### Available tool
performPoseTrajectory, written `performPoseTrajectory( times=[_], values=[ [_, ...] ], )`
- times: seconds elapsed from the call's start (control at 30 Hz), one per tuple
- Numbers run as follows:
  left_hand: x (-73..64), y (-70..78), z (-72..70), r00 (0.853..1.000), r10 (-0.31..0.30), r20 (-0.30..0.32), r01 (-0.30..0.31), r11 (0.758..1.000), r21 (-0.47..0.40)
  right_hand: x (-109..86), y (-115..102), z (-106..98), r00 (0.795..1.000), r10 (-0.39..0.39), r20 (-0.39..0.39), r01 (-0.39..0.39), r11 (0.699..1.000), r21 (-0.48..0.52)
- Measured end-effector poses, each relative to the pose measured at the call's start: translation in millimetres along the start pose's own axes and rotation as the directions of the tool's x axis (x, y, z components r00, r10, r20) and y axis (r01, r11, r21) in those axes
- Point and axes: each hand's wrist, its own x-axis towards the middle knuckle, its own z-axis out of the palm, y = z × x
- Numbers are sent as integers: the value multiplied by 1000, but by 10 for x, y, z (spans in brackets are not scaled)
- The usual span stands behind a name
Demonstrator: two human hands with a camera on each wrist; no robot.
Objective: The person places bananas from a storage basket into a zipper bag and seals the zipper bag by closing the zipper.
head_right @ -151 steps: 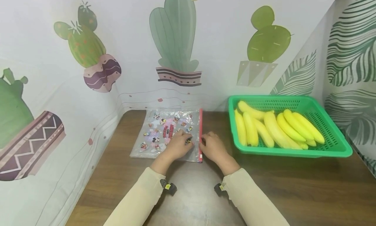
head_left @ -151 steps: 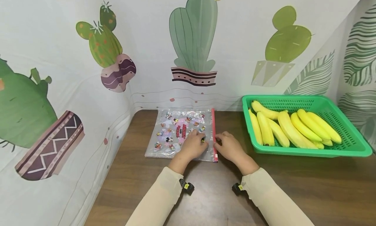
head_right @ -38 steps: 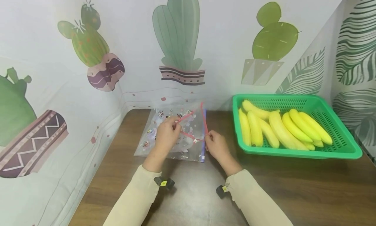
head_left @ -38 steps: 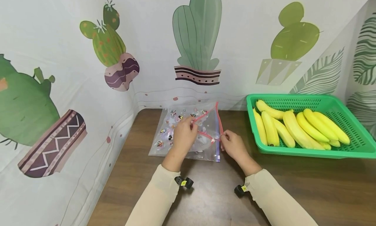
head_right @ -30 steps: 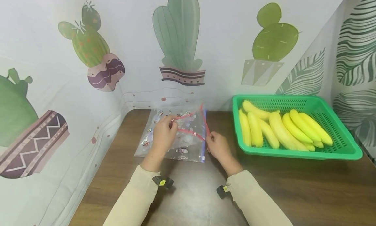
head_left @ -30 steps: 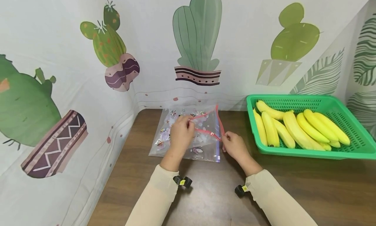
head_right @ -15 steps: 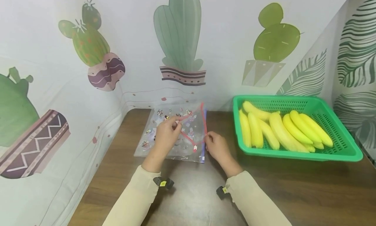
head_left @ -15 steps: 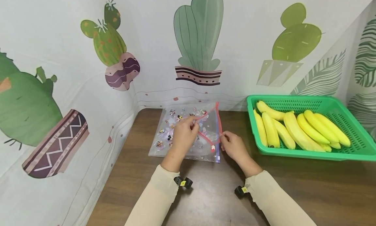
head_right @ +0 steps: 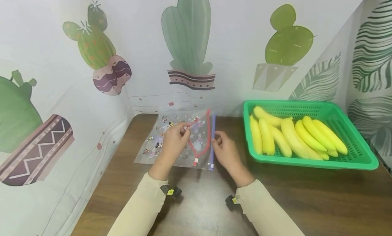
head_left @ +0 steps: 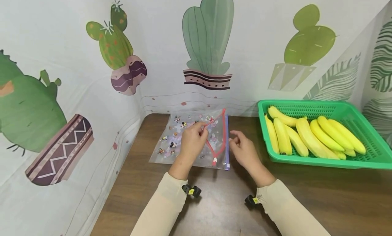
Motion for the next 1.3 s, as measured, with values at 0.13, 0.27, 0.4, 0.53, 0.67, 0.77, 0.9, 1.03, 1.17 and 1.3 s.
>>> performPoseTrajectory(
  times=[0.13, 0.27, 0.4, 0.53, 0.67, 0.77, 0.9, 1.03, 1.17, 1.3],
  values=[
    [4, -9, 5, 1000, 1, -4, -1, 1000, -1, -16, -87, -66, 998, -53, -33, 52, 998, -33],
    [-12, -20, 8, 1000, -13, 13, 14, 1000, -8, -26, -181, -145, 994, -109, -30, 108, 993, -38],
    [-32, -28, 13, 999, -28, 21, 29, 999, -26, -34, -272, -248, 981, -196, -7, 196, 980, -45],
    [-30, -37, 22, 1000, -27, 11, 27, 999, -44, -33, -343, -374, 958, -285, -7, 284, 956, -76],
    [-31, -52, 18, 1000, -26, 0, 26, 999, -44, -23, -363, -505, 943, -332, -24, 328, 939, -103],
    [-32, -56, 10, 1000, -26, -3, 26, 999, -33, -4, -330, -606, 937, -345, -54, 337, 933, -125],
    [-30, -49, 5, 1000, -28, 2, 28, 999, -26, 11, -260, -742, 938, -334, -93, 318, 936, -154],
    [-24, -36, 4, 999, -38, 9, 39, 999, -31, 5, -202, -871, 951, -291, -103, 272, 948, -166],
    [-15, -18, 3, 999, -46, 12, 47, 998, -42, -5, -118, -1001, 970, -233, -64, 217, 956, -197],
    [-15, -7, 5, 999, -41, 9, 42, 998, -42, -9, -19, -1121, 978, -203, -50, 186, 954, -233]
  ],
)
